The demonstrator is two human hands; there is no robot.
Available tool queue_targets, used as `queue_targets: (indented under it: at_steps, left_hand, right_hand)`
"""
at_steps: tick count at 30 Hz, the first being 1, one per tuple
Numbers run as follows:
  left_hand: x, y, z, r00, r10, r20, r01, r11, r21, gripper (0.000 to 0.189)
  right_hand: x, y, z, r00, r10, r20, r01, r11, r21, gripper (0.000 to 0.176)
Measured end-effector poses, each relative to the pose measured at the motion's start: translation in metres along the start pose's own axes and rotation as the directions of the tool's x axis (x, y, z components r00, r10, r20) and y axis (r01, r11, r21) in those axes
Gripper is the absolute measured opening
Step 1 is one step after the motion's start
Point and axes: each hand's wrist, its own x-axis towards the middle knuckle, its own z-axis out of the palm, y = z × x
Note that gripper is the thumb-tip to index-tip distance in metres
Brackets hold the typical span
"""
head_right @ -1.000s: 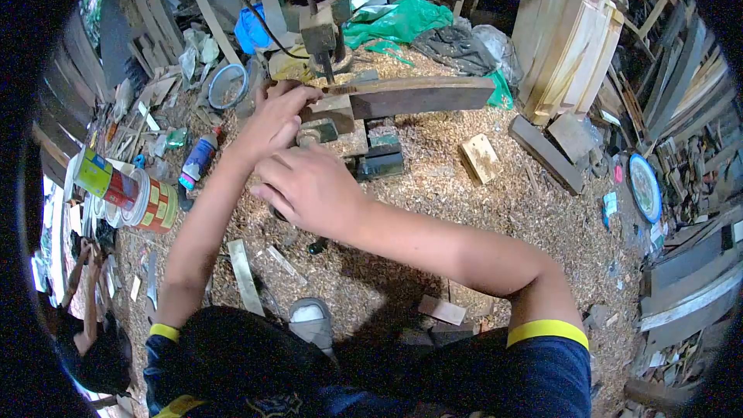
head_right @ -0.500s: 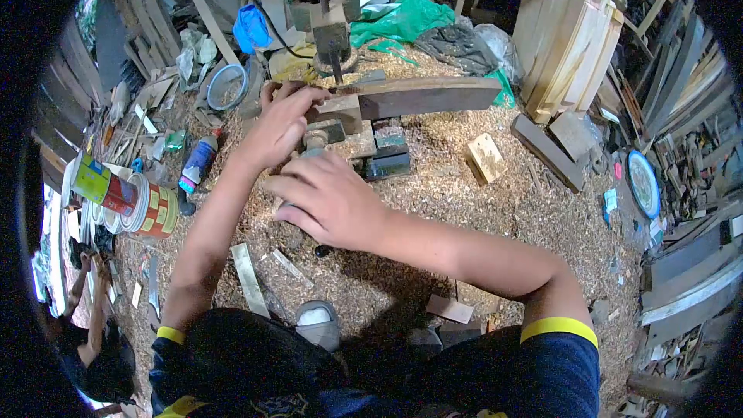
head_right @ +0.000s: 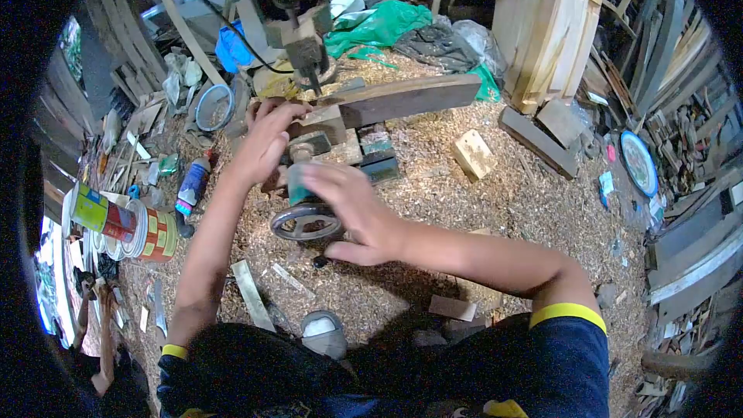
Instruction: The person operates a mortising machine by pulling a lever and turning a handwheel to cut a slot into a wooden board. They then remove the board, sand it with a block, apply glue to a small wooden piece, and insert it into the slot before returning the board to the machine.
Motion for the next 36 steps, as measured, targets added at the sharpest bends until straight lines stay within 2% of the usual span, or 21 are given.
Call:
queue_targets:
  at_steps: [1, 2, 4, 5, 7, 8, 9, 11, 12, 13, 15, 16, 18, 19, 21, 23, 25, 29, 31, 34, 36]
  left_hand:
    - [-0.001, 0.002, -0.002, 1.000, -0.015, -0.003, 0.015, 1.000, -0.006, 0.053]
    - [-0.002, -0.002, -0.001, 0.999, 0.024, -0.027, -0.025, 0.999, -0.031, 0.053]
    - [0.001, -0.007, -0.002, 0.999, 0.023, -0.029, -0.024, 0.998, -0.052, 0.053]
    - [0.002, -0.005, -0.002, 0.999, 0.034, -0.026, -0.036, 0.996, -0.083, 0.052]
    - [0.002, -0.001, -0.002, 0.999, 0.026, -0.020, -0.027, 0.997, -0.067, 0.052]
    - [0.001, 0.000, -0.001, 1.000, 0.010, -0.024, -0.011, 0.999, -0.030, 0.052]
    - [0.002, 0.000, -0.002, 1.000, -0.004, -0.029, 0.004, 1.000, 0.008, 0.053]
    - [0.002, 0.001, -0.003, 1.000, -0.004, -0.023, 0.005, 0.999, 0.038, 0.053]
    - [0.001, 0.002, -0.003, 1.000, -0.019, -0.020, 0.019, 0.999, 0.026, 0.053]
    - [0.000, 0.004, -0.005, 0.999, -0.033, -0.018, 0.033, 0.999, 0.016, 0.054]
    - [0.002, 0.006, -0.008, 1.000, -0.020, -0.022, 0.020, 1.000, 0.008, 0.054]
    - [0.001, 0.007, -0.007, 1.000, -0.007, -0.018, 0.006, 1.000, -0.010, 0.055]
    - [0.000, 0.006, -0.005, 1.000, -0.017, -0.020, 0.017, 1.000, -0.008, 0.055]
    - [0.002, 0.006, -0.004, 1.000, -0.019, -0.022, 0.019, 1.000, 0.001, 0.055]
    - [0.003, 0.009, -0.005, 1.000, -0.026, -0.010, 0.026, 0.999, 0.021, 0.055]
    - [0.004, 0.011, -0.008, 0.999, -0.042, 0.000, 0.042, 0.998, 0.043, 0.054]
    - [0.001, 0.012, -0.008, 0.999, -0.039, 0.011, 0.038, 0.998, 0.046, 0.053]
    - [-0.012, 0.018, -0.007, 0.997, -0.007, -0.071, 0.007, 1.000, -0.006, 0.053]
    - [-0.032, 0.042, -0.017, 0.984, 0.048, -0.173, -0.034, 0.996, 0.083, 0.057]
    - [-0.078, 0.073, -0.018, 0.995, 0.013, -0.103, -0.008, 0.999, 0.048, 0.055]
    - [-0.100, 0.085, 0.000, 0.992, -0.021, -0.122, 0.025, 0.999, 0.030, 0.053]
  right_hand:
    - [-0.025, 0.007, -0.001, 0.997, 0.070, 0.023, -0.069, 0.998, -0.011, 0.096]
    - [-0.048, 0.016, 0.004, 0.998, 0.058, 0.029, -0.058, 0.998, -0.001, 0.096]
    - [-0.087, 0.027, 0.014, 0.937, 0.110, 0.331, -0.068, 0.988, -0.136, 0.096]
    - [-0.073, 0.018, 0.017, 0.936, 0.110, 0.335, -0.071, 0.989, -0.128, 0.096]
    - [-0.036, 0.008, 0.031, 0.971, 0.201, 0.132, -0.202, 0.979, -0.007, 0.101]
    - [-0.021, 0.009, 0.036, 0.994, 0.105, 0.038, -0.104, 0.994, -0.022, 0.097]
    - [-0.012, 0.010, 0.028, 0.994, 0.100, 0.038, -0.099, 0.995, -0.026, 0.097]
    - [0.007, 0.001, 0.013, 0.978, 0.079, 0.194, -0.059, 0.993, -0.104, 0.090]
    - [0.002, 0.002, 0.012, 0.991, 0.093, 0.097, -0.085, 0.993, -0.082, 0.080]
    - [-0.015, 0.004, 0.012, 0.991, 0.091, 0.094, -0.084, 0.993, -0.081, 0.080]
    - [-0.052, 0.008, 0.012, 0.965, 0.260, -0.028, -0.262, 0.960, -0.097, 0.065]
    - [-0.053, 0.008, 0.014, 0.965, 0.261, -0.026, -0.263, 0.960, -0.094, 0.065]
    - [-0.053, 0.008, 0.017, 0.935, 0.330, 0.133, -0.324, 0.944, -0.062, 0.037]
    - [-0.042, 0.008, 0.018, 0.935, 0.331, 0.130, -0.325, 0.943, -0.065, 0.037]
    - [-0.009, 0.008, 0.017, 0.966, 0.252, 0.062, -0.250, 0.968, -0.033, 0.022]
    - [0.000, 0.011, 0.011, 0.982, 0.178, 0.063, -0.173, 0.982, -0.073, 0.021]
    - [-0.001, 0.007, 0.003, 0.954, 0.252, 0.163, -0.260, 0.965, 0.024, 0.021]
    - [-0.026, 0.010, 0.007, 0.951, 0.272, 0.149, -0.295, 0.940, 0.173, 0.025]
    - [-0.035, 0.005, 0.010, 0.906, 0.399, 0.142, -0.423, 0.864, 0.272, 0.031]
    - [-0.051, 0.018, 0.016, 0.867, 0.446, 0.222, -0.495, 0.821, 0.284, 0.035]
    - [-0.050, 0.018, 0.019, 0.858, 0.463, 0.224, -0.513, 0.795, 0.322, 0.034]
